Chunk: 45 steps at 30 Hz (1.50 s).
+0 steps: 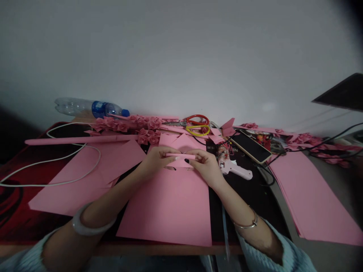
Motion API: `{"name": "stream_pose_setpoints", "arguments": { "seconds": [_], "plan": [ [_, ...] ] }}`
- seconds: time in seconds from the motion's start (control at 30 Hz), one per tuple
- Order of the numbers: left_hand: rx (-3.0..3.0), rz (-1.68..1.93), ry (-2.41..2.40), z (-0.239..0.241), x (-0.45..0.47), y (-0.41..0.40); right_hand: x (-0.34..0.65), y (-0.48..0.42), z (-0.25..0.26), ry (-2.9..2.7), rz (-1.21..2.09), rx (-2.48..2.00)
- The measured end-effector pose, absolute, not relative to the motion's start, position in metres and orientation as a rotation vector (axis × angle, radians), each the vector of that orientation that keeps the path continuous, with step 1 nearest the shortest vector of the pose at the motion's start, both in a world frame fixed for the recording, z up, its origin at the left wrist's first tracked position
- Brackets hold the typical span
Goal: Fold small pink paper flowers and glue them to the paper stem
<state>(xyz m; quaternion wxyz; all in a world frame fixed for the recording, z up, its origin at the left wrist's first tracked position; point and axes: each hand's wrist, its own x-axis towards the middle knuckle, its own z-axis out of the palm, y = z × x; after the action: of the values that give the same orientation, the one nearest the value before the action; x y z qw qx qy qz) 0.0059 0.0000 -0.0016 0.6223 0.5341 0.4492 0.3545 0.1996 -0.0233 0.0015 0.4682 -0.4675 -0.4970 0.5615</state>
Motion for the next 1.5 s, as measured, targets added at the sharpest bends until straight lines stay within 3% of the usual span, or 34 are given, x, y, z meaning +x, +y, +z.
{"name": "stream_pose_setpoints", "arguments": {
  "seconds": [1.5],
  "plan": [
    [1.202,0.806,1.032,-0.001,0.0054,0.0024,0.2015,-0.021,-0.0027,-1.236,1.408,-1.157]
  ]
}}
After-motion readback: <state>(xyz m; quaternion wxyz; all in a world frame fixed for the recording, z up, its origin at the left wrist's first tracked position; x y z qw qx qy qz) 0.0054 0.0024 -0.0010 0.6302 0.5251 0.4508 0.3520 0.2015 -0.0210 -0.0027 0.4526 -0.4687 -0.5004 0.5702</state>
